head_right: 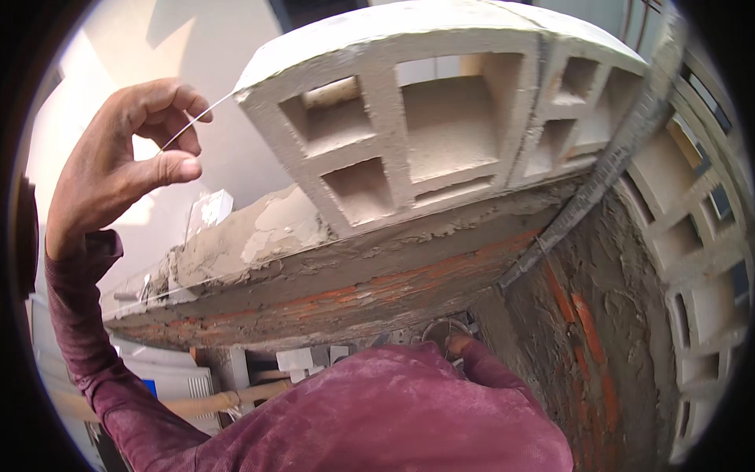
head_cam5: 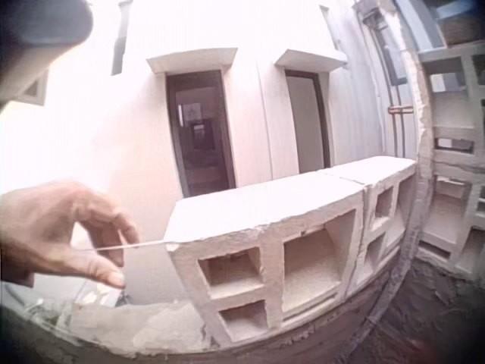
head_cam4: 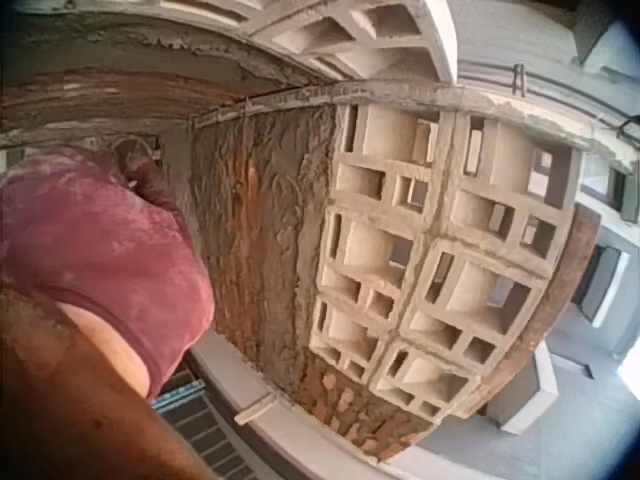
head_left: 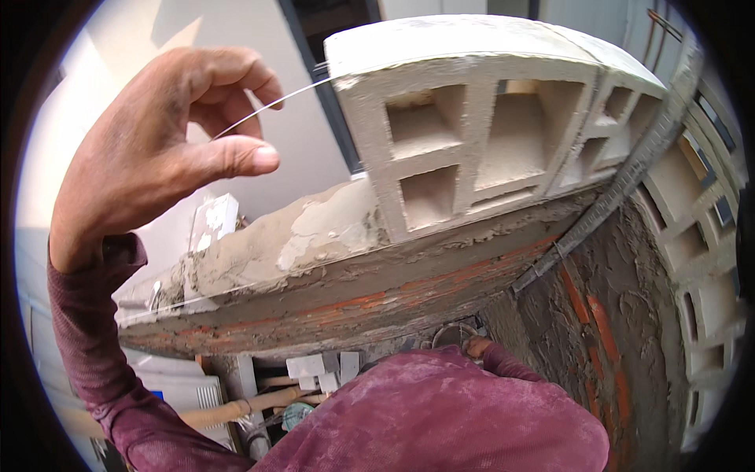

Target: The person cuts a white wire with pliers and then ties it to a metal rod on a brick wall. They then use a metal ruler to measure the distance between the wire and the wall.

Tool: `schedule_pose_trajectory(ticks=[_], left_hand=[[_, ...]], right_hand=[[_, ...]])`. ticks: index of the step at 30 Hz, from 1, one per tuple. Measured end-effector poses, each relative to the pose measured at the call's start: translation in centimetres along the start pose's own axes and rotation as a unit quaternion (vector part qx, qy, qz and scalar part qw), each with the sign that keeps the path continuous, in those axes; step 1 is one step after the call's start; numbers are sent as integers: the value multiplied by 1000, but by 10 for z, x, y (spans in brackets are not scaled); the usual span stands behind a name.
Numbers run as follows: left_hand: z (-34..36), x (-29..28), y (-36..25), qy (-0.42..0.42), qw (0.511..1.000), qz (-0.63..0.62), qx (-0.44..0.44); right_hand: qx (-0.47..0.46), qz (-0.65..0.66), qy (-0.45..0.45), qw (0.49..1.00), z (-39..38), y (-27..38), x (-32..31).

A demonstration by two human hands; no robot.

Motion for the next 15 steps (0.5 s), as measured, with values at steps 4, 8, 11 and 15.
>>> schedule_pose_trajectory(ticks=[4, 8, 11, 15], left_hand=[[-28, -20, -5, -136, 986, 20, 90], [-66, -38, -26, -327, 931, 140, 82], [-95, -32, -33, -430, 885, 151, 97], [-152, 8, -31, -427, 890, 131, 94]], right_hand=[[21, 214, -57, 975, 17, -16, -24], [33, 162, 7, 986, 57, -4, -32], [34, 151, 33, 987, 66, 8, -31], [30, 137, 60, 988, 66, 16, -29]])
Point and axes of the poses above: each hand's wrist, its own z-axis towards the middle knuckle, its own x-axis out of the palm, y = z × x, the point moved 10 cm from there along z, towards the middle knuckle, and after that the axes turned 2 degrees about y, right-handed, at the moved point
